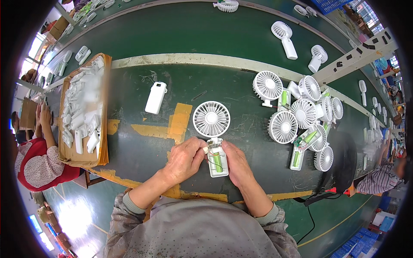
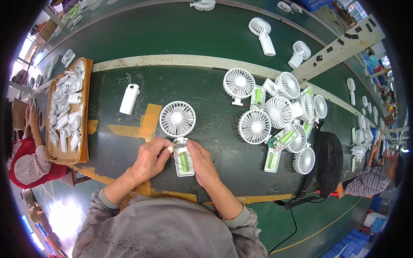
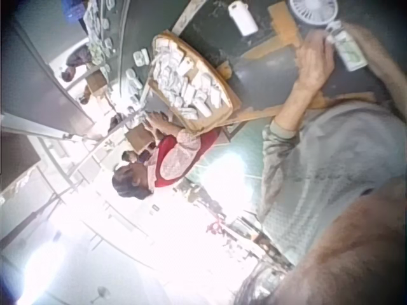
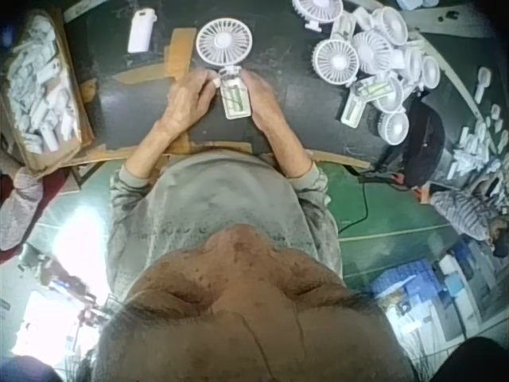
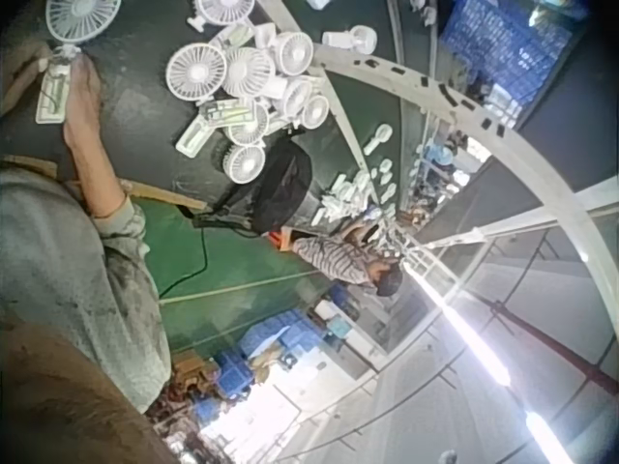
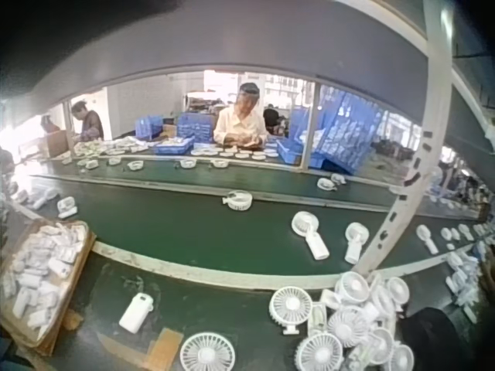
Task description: The person assembles portable fans by fitting the internal wiring and battery into the handle, snapping on the handle cover, testing the fan, and placing the assembled fan onto the conveyor belt.
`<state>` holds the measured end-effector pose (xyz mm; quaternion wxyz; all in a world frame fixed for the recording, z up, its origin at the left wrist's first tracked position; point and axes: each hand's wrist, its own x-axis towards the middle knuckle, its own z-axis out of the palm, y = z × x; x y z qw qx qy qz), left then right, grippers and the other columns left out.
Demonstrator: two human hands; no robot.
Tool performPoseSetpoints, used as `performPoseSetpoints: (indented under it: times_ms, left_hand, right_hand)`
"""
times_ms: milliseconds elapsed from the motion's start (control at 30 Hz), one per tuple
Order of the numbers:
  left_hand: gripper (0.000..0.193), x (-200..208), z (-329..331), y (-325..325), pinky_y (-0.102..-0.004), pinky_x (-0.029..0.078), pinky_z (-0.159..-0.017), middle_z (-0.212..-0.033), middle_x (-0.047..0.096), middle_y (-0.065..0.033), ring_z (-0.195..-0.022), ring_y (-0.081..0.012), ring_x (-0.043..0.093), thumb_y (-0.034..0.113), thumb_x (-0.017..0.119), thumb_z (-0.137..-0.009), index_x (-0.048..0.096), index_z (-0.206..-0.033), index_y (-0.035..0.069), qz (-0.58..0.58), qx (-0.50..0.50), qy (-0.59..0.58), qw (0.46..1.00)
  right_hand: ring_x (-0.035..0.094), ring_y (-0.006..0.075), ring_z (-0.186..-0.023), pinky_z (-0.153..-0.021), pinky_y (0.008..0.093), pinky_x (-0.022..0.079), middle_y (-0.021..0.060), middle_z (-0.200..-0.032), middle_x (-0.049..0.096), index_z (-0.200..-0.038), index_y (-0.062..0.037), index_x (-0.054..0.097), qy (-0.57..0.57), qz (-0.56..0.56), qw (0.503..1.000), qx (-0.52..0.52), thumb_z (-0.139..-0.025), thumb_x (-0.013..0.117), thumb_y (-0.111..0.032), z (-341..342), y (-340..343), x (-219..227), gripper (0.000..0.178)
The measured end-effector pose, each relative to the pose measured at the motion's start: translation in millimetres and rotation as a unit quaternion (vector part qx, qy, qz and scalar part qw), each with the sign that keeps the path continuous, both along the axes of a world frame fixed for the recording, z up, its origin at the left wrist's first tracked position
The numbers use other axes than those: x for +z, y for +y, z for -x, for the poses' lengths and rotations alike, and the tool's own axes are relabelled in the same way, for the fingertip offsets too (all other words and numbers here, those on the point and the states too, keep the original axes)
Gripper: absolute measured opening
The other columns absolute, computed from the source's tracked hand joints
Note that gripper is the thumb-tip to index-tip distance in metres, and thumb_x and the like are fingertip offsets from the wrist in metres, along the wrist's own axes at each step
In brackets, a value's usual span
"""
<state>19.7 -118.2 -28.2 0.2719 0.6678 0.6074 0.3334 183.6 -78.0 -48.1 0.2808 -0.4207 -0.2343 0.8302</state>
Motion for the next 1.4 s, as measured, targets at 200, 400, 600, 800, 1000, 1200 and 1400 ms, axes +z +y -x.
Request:
performPoseSetpoints:
  times_ms: [200,400,600,800,1000,1200,1400]
  left_hand:
    - [0.009,1.9,-0.6,1.4,-0.0371,0.047,-0.056,-0.074,0.057,-0.0108,-0.065,-0.0296,0.059,-0.001,0.059,-0.077,0.053,-0.084,0.003,-0.046,-0.013,0.061,0.997]
    - [0.012,5.5,-1.0,2.3,-0.0377,0.047,-0.055,-0.074,0.056,-0.0108,-0.065,-0.0297,0.058,0.0,0.061,-0.076,0.053,-0.085,0.002,-0.052,-0.024,0.08,0.995]
    - [0.014,9.7,2.1,5.0,-0.0381,0.047,-0.055,-0.075,0.056,-0.0116,-0.066,-0.0301,0.058,0.0,0.062,-0.075,0.054,-0.085,0.002,-0.048,-0.049,0.106,0.992]
    - [0.02,16.4,-2.5,3.5,-0.0364,0.049,-0.055,-0.08,0.059,-0.0117,-0.068,-0.0293,0.061,0.0,0.064,-0.072,0.057,-0.091,0.001,-0.054,-0.017,0.105,0.993]
    - [0.038,16.1,1.3,4.2,-0.0355,0.051,-0.061,-0.086,0.056,-0.0104,-0.076,-0.0244,0.06,-0.001,0.058,-0.07,0.057,-0.107,-0.003,-0.086,-0.126,0.162,0.975]
    - [0.038,22.0,-5.1,5.7,-0.0344,0.05,-0.063,-0.087,0.053,-0.0111,-0.076,-0.0238,0.057,0.003,0.058,-0.067,0.055,-0.103,-0.008,-0.076,-0.168,0.21,0.96]
    - [0.035,28.5,-8.8,9.3,-0.0338,0.05,-0.064,-0.085,0.053,-0.0127,-0.076,-0.0243,0.057,0.003,0.059,-0.066,0.054,-0.098,-0.009,-0.048,-0.189,0.239,0.951]
  right_hand:
    - [0.059,0.0115,-0.089,-0.079,0.0251,0.048,0.0073,-0.102,0.06,-0.117,0.0033,0.05,0.006,-0.011,1.0,0.005,-0.096,0.043,-0.023,-1.2,-0.5,-3.9,0.034]
    - [0.057,0.009,-0.088,-0.077,0.023,0.047,0.0051,-0.1,0.06,-0.117,0.0026,0.051,-0.009,-0.031,0.999,0.012,-0.096,0.044,-0.02,-2.5,-1.5,-3.8,0.032]
    - [0.056,0.0088,-0.089,-0.078,0.023,0.047,0.005,-0.102,0.06,-0.115,0.0016,0.052,-0.031,-0.045,0.998,0.017,-0.097,0.044,-0.019,-1.5,-1.7,-3.7,0.029]
    - [0.055,0.008,-0.09,-0.079,0.0224,0.046,0.0045,-0.103,0.059,-0.115,0.0022,0.052,-0.039,-0.05,0.998,0.02,-0.097,0.044,-0.019,-1.2,-1.3,0.8,0.03]
    - [0.052,0.0075,-0.096,-0.082,0.0211,0.043,0.0037,-0.108,0.057,-0.124,0.002,0.047,-0.029,-0.067,0.997,0.039,-0.096,0.044,-0.016,-4.9,-0.8,-1.6,0.033]
    - [0.052,0.0091,-0.102,-0.088,0.0245,0.042,0.0044,-0.115,0.056,-0.128,0.001,0.044,0.012,-0.151,0.983,0.099,-0.092,0.049,-0.005,-9.9,0.3,-6.0,0.037]
    - [0.049,0.0033,-0.09,-0.076,0.0182,0.041,-0.0003,-0.105,0.055,-0.129,0.0003,0.042,-0.043,-0.179,0.977,0.109,-0.091,0.048,0.0,-8.2,-1.6,-5.1,0.039]
